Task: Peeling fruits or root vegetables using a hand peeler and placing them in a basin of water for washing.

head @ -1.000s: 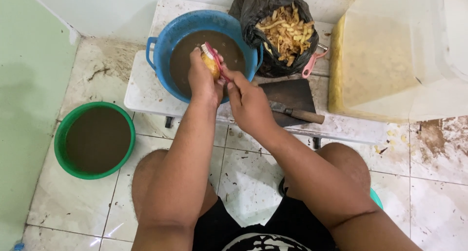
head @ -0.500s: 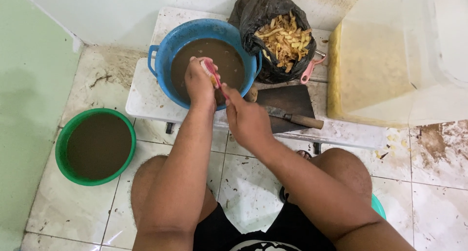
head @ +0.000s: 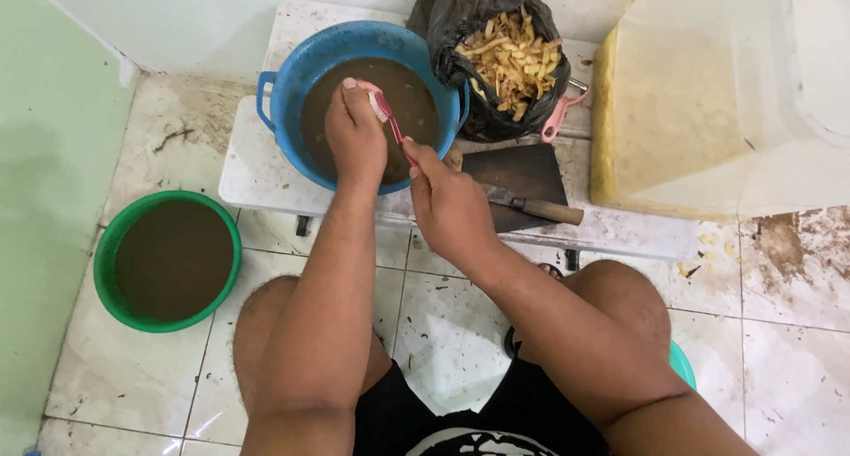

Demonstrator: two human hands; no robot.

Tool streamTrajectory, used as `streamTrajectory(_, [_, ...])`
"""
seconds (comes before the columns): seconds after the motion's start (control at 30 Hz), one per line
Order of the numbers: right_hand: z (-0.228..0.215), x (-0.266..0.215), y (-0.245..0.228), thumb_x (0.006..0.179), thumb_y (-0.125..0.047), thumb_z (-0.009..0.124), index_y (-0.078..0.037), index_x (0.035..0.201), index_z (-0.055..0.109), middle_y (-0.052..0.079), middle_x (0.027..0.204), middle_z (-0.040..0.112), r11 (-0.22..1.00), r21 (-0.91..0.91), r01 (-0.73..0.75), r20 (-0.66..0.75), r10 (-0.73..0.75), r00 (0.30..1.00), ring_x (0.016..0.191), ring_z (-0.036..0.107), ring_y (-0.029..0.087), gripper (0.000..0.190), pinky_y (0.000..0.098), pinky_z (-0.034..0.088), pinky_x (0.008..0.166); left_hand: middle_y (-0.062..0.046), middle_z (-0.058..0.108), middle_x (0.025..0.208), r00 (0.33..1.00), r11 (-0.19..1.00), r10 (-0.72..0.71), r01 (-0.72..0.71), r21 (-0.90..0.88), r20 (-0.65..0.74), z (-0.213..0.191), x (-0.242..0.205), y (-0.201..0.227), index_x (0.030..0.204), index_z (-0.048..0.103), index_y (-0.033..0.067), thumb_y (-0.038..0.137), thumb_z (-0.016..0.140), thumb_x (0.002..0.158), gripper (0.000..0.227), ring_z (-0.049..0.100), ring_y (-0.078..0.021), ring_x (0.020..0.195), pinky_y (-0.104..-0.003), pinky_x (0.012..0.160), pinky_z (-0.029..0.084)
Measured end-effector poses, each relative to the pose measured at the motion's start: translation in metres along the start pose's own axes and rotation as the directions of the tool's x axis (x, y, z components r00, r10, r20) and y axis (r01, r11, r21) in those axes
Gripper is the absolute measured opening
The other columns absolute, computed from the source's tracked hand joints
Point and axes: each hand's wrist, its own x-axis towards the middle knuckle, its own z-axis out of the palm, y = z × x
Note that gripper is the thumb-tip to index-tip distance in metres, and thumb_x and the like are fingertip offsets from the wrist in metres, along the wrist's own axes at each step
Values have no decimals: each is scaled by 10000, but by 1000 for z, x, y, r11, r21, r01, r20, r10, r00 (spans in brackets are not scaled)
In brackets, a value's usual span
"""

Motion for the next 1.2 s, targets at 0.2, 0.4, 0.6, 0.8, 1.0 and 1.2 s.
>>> streamTrajectory(0.2, [-2,15,10,1086,-166,426,-142,1437,578,174,687,722,1000,10,13,-15,-13,1000,489,655,312,383,376,489,422,-157,625,793,996,999,-2,0,32,88,-1,-2,2,936,627,112,386,283,1122,478,664,-302,755,-419,761,529])
streamTrajectory(0.4, [-4,1,6,1076,-148,443,-154,1452,573,247,694,708,1000,9,-8,21,8,1000,481,652,353,397,403,485,434,-102,589,732,989,997,77,-75,-14,126,-10,2,7,914,636,117,341,290,1128,464,625,-265,716,-408,730,520])
streamTrajectory(0.6, [-9,5,2,1083,-169,440,-144,1448,579,260,751,722,1000,0,-1,-15,1,1000,541,676,370,391,424,520,485,-216,589,733,983,993,111,-114,14,150,-2,-5,6,864,601,73,335,331,1126,458,646,-391,726,-488,726,517])
streamTrajectory(0.8, [-6,9,7,1084,-174,426,-162,1469,559,272,767,724,1000,-17,3,-14,-3,1000,601,705,435,408,479,553,514,-128,610,736,984,997,75,-78,13,159,-4,-3,14,909,644,104,344,304,1123,468,651,-280,739,-422,770,527])
streamTrajectory(1.0, [-7,-3,-3,1069,-201,436,-183,1465,544,278,727,713,998,-64,6,-7,-7,1000,650,699,500,410,571,533,538,-163,675,805,990,999,27,-20,-45,140,-5,1,8,945,689,103,358,318,1115,481,704,-314,822,-438,840,536])
streamTrajectory(1.2, [1,8,4,1082,-186,415,-166,1458,546,242,697,710,997,-66,47,-29,-49,998,605,705,453,399,513,554,532,-84,677,788,967,955,-233,247,-166,99,7,-10,10,909,681,111,458,309,1074,535,672,-191,778,-330,732,521])
